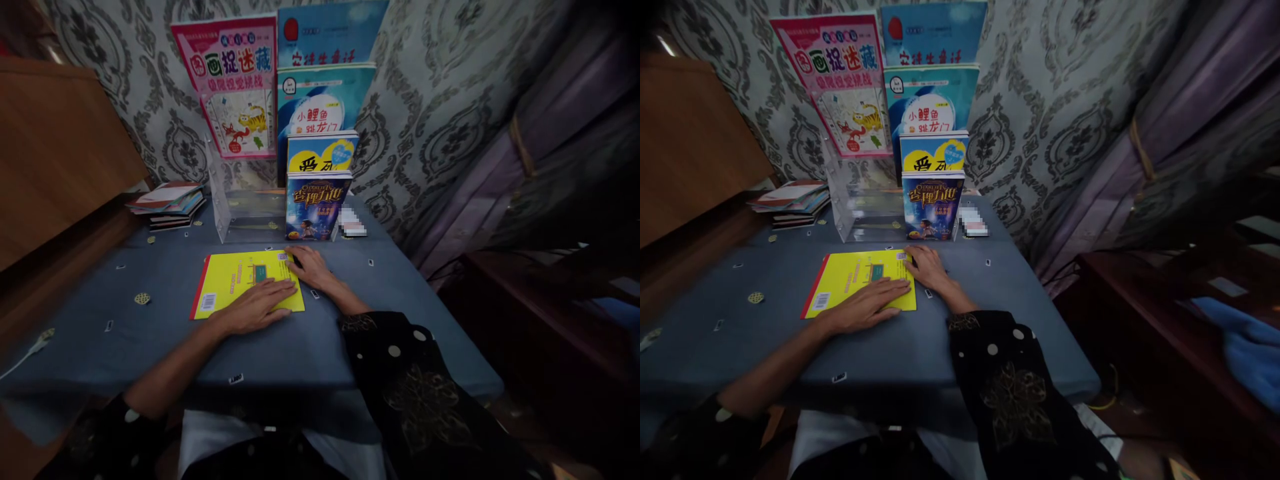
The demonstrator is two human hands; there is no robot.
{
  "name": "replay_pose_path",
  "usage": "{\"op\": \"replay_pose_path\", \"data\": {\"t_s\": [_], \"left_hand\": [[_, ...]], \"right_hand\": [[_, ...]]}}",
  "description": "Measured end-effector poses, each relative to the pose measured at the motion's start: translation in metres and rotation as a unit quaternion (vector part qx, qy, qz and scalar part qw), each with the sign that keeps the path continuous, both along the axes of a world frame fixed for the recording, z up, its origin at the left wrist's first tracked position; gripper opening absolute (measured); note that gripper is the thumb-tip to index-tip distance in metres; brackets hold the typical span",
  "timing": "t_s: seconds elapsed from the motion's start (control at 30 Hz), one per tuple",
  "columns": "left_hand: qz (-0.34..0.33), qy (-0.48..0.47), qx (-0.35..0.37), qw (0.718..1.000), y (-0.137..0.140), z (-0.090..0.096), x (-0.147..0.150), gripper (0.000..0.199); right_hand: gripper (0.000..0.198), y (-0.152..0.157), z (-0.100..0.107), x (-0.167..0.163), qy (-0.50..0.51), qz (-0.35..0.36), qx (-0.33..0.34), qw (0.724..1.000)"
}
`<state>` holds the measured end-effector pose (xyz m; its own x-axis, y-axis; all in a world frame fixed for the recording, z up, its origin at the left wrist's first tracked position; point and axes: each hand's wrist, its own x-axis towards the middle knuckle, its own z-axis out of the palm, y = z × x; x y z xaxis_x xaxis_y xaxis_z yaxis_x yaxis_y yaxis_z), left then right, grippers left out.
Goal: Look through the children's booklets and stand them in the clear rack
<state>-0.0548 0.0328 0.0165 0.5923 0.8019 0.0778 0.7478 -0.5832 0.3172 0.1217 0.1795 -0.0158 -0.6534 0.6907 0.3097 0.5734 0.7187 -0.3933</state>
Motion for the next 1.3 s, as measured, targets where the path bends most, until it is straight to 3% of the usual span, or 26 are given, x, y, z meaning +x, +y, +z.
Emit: {"op": "replay_pose_path", "data": {"t_s": [0.1, 0.3, 0.5, 0.63, 0.77, 1.13, 1.23, 1.3], "left_hand": [[0.035, 0.015, -0.007, 0.999, 0.001, 0.002, -0.012, 0.060], [0.008, 0.014, -0.007, 1.000, -0.009, 0.006, -0.022, 0.064], [0.043, 0.003, -0.019, 0.999, -0.028, -0.001, -0.016, 0.049], [0.002, -0.001, -0.018, 1.000, -0.035, -0.001, -0.011, 0.048], [-0.017, -0.016, -0.026, 0.999, -0.031, 0.001, -0.013, 0.044], [-0.023, -0.106, -0.063, 0.992, -0.020, 0.000, -0.037, 0.036], [-0.009, -0.120, -0.059, 0.991, -0.016, -0.002, -0.040, 0.036], [0.042, -0.120, -0.028, 0.991, -0.008, -0.005, -0.046, 0.039]], "right_hand": [[0.038, -0.001, 0.001, -0.001, 0.002, 0.002, 0.004, 1.000], [0.028, -0.019, 0.015, 0.007, -0.016, -0.021, 0.017, 0.999], [0.025, -0.089, 0.016, 0.046, 0.002, -0.032, 0.031, 0.999], [0.029, -0.145, 0.007, 0.068, 0.070, -0.042, 0.011, 0.997], [0.031, -0.174, 0.006, 0.072, 0.119, -0.060, -0.005, 0.991], [0.026, -0.191, 0.014, 0.064, 0.160, -0.016, -0.056, 0.985], [0.023, -0.172, 0.019, 0.067, 0.132, 0.006, -0.071, 0.989], [0.025, -0.149, 0.025, 0.063, 0.102, -0.003, -0.068, 0.992]]}}
